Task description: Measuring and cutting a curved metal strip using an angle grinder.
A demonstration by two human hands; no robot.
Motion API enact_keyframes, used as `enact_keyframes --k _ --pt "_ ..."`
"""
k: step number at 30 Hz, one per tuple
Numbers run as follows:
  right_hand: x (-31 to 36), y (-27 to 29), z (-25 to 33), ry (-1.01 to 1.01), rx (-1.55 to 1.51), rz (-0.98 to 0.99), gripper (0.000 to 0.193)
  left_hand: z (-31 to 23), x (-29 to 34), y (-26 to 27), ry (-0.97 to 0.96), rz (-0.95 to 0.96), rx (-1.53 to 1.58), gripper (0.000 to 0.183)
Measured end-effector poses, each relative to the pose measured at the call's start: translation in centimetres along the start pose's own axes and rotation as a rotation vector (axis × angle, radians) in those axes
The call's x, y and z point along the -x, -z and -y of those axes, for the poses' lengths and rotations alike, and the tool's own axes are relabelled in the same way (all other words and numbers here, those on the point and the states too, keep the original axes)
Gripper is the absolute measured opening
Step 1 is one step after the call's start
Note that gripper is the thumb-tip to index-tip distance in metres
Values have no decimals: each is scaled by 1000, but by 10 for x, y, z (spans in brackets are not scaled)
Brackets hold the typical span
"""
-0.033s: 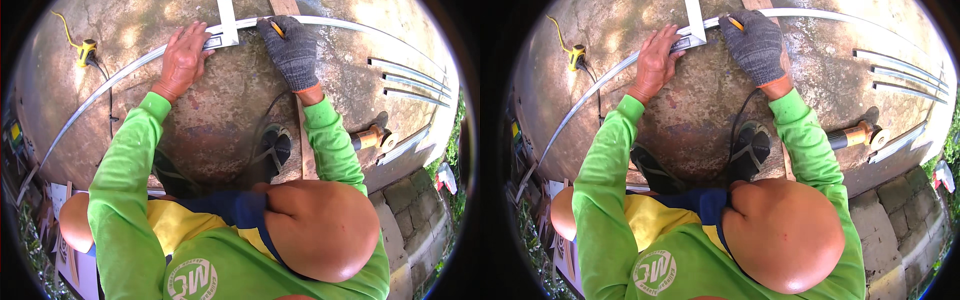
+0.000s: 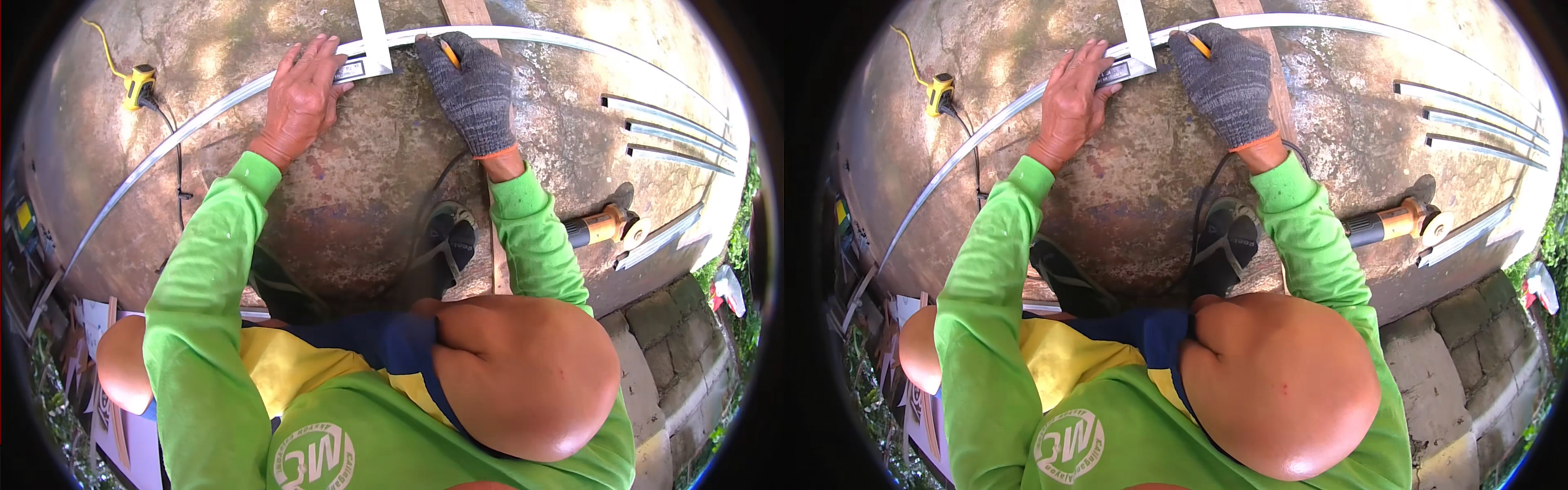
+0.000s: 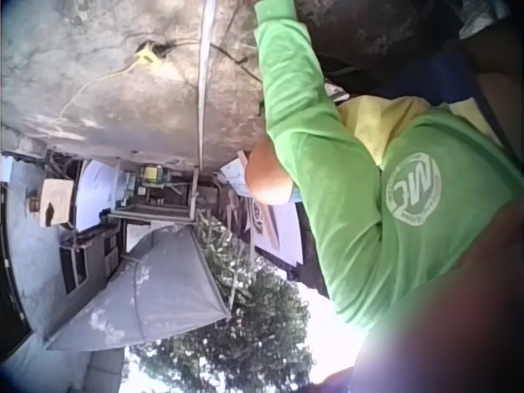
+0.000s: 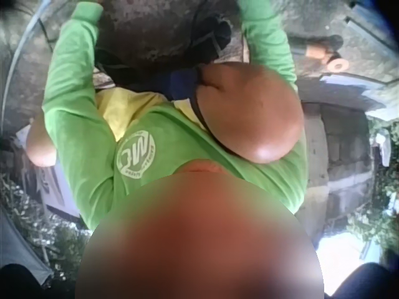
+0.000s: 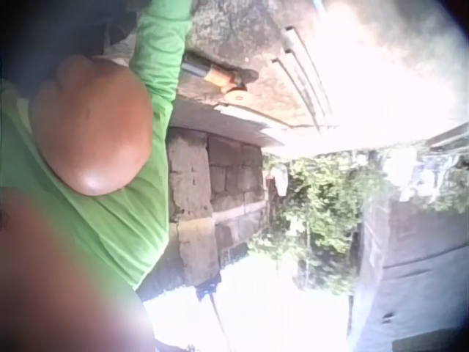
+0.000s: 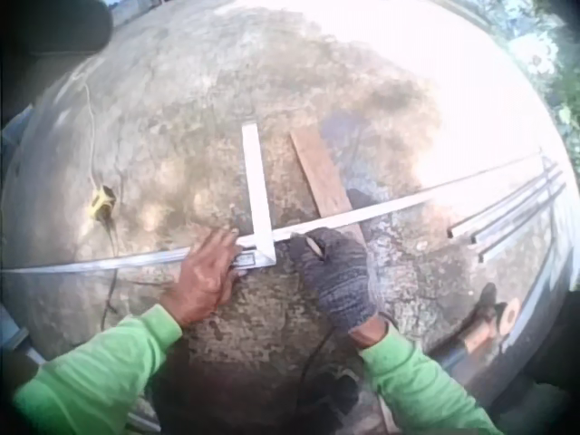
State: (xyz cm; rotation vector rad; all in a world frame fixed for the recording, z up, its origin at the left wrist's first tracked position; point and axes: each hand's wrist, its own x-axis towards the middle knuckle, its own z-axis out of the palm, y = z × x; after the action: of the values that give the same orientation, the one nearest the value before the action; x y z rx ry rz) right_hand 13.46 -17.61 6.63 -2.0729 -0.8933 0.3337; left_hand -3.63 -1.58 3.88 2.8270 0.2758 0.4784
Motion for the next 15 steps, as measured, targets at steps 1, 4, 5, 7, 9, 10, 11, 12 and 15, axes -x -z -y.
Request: enact_keyframes --k 1,4,5,7,9,10,11,12,15 --pt "8 -7 6 -104 -88 79 30 -1 0 -3 18 -8 1 44" --pt "16 -38 -14 -259 -40 282 31 0 -3 -11 25 -17 30 44" --pt "17 -42 -17 -483 -228 409 29 3 -3 -11 18 -21 45 45" --pt "19 -48 -15 -532 -455 377 30 8 -4 -9 15 -2 68 45" --pt "21 -50 -13 -582 -681 336 31 11 -5 -5 10 16 93 45" --pt "20 -51 -15 -590 -743 348 28 13 -6 -1 4 67 133 47" --pt "19 -51 -15 -598 -805 358 26 16 -7 2 -3 117 174 49" --pt "18 -49 -15 -603 -804 357 26 20 -11 4 -3 119 178 49" --pt "15 -50 -12 -572 -733 372 26 33 -18 9 -82 161 245 59"
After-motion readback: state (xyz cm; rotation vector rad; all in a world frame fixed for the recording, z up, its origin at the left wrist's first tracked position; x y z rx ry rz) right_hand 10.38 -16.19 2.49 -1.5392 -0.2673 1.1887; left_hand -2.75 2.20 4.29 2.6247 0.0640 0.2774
